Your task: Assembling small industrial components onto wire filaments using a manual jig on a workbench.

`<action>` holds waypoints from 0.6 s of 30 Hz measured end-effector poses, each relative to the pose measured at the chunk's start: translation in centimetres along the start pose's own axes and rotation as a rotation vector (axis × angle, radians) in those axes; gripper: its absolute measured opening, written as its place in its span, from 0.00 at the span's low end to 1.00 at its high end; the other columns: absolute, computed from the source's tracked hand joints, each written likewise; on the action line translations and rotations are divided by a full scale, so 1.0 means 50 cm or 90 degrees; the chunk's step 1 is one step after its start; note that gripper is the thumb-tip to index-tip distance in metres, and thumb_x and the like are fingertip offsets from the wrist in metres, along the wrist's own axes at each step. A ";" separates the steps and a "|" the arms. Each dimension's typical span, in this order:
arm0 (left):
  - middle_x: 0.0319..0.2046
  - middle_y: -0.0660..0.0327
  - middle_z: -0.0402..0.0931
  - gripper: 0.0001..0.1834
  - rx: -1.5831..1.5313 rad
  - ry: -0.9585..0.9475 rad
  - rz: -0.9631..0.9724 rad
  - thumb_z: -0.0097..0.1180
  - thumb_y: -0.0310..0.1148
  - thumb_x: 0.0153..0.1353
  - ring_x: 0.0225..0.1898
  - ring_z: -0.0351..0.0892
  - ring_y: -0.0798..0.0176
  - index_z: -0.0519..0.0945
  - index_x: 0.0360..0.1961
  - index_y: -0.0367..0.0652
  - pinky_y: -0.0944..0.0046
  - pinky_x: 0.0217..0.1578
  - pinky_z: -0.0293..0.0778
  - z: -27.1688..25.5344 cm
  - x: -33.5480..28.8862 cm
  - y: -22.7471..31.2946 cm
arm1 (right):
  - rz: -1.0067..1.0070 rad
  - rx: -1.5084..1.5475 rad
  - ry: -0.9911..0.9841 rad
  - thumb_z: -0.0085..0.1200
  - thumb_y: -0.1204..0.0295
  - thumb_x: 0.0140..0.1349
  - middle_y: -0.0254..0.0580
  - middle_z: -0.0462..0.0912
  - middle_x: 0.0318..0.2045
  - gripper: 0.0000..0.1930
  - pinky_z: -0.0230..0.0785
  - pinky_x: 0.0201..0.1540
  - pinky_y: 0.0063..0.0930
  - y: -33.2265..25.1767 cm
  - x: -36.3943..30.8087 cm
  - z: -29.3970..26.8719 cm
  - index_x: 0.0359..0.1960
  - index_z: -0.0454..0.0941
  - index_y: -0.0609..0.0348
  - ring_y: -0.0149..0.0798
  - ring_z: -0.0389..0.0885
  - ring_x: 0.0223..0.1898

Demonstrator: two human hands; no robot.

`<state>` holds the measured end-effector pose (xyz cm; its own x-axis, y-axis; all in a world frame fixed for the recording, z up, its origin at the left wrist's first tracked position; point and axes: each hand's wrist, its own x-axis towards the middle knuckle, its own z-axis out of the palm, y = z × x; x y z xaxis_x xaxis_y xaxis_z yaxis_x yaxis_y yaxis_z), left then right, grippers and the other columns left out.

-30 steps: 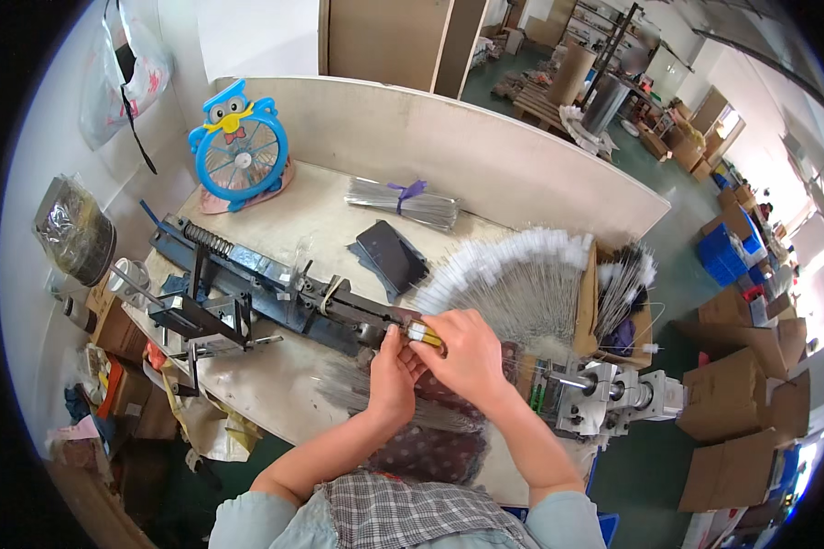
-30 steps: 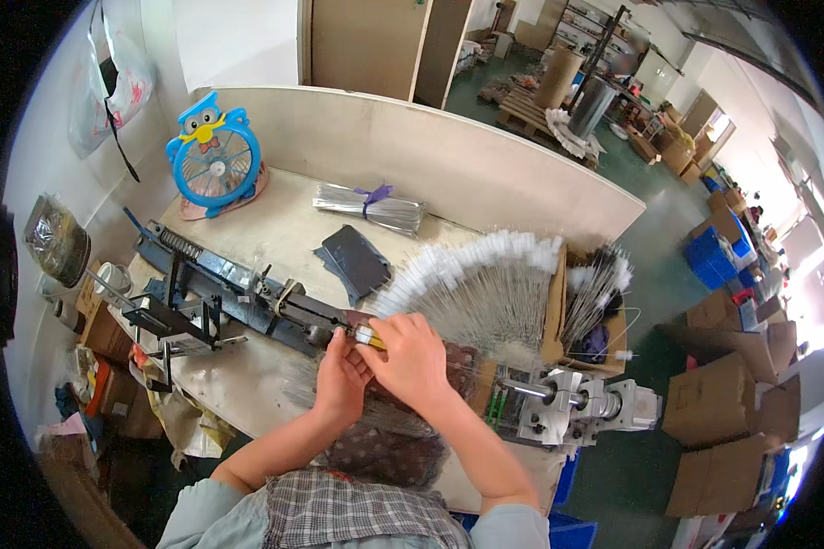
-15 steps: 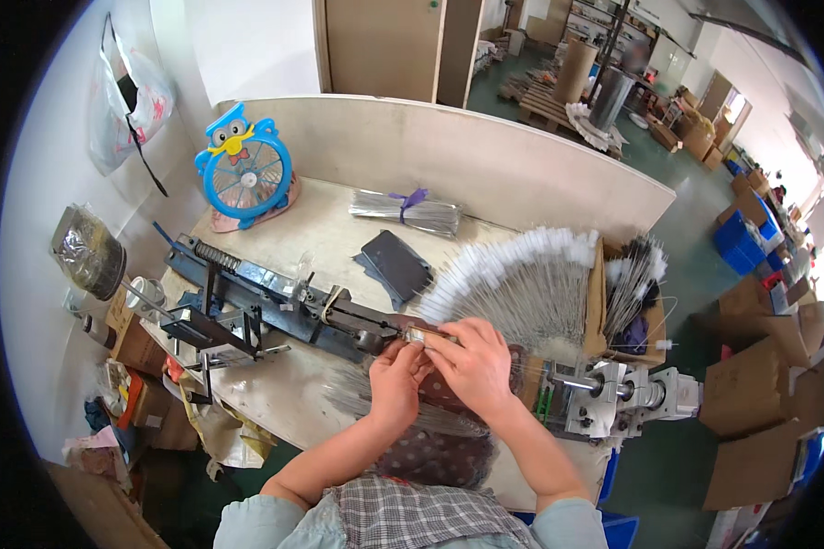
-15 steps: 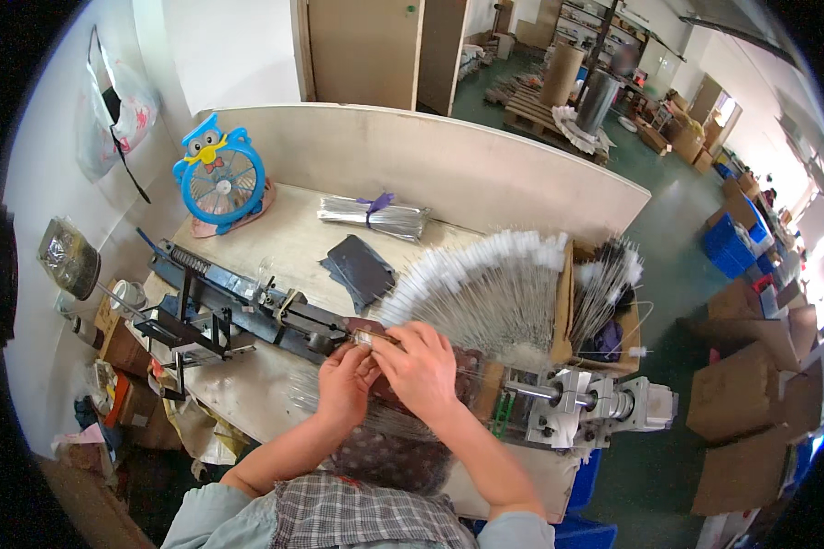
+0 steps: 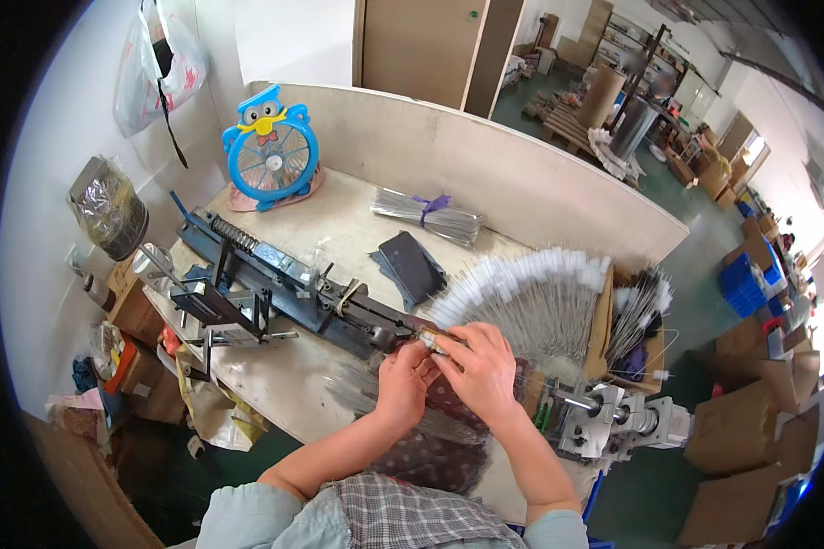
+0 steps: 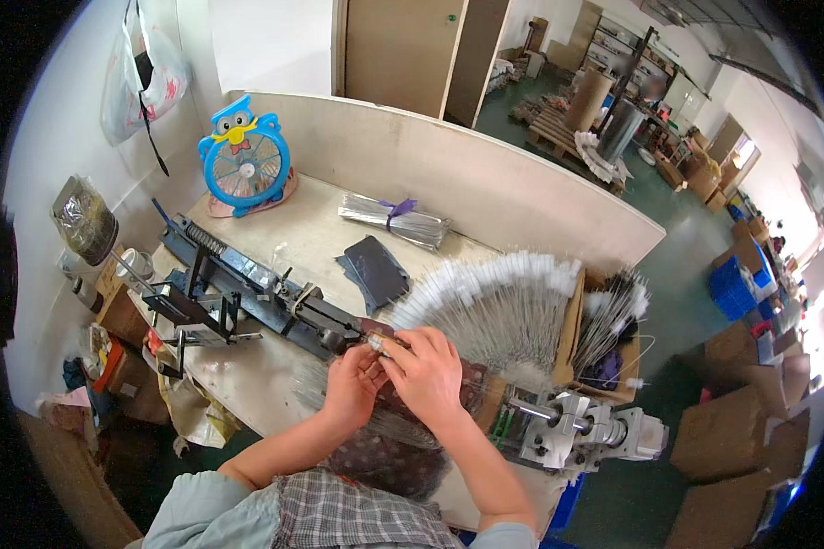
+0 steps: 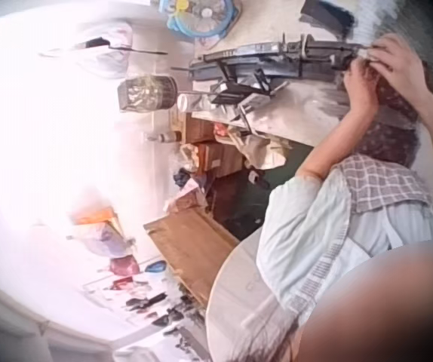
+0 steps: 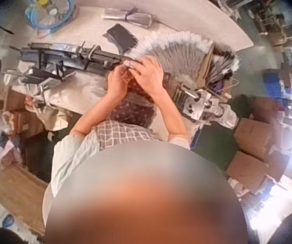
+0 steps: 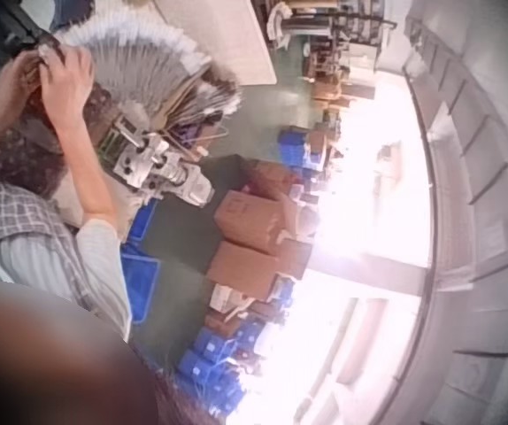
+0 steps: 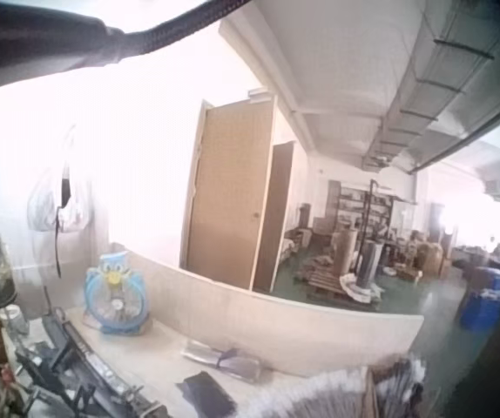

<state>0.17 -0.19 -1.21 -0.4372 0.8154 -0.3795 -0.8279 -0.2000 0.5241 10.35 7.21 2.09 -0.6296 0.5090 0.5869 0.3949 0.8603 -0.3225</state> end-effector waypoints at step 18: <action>0.32 0.64 0.76 0.02 0.050 -0.016 0.022 0.51 0.27 0.60 0.34 0.77 0.69 0.73 0.34 0.41 0.67 0.37 0.72 0.003 0.000 -0.002 | -0.025 -0.015 0.027 0.66 0.70 0.41 0.29 0.80 0.35 0.15 0.70 0.41 0.32 0.007 -0.003 0.002 0.34 0.82 0.51 0.38 0.76 0.41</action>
<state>0.28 -0.10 -1.15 -0.4556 0.8225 -0.3404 -0.7814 -0.1863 0.5956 10.51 7.44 1.84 -0.6159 0.4730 0.6300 0.3863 0.8783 -0.2818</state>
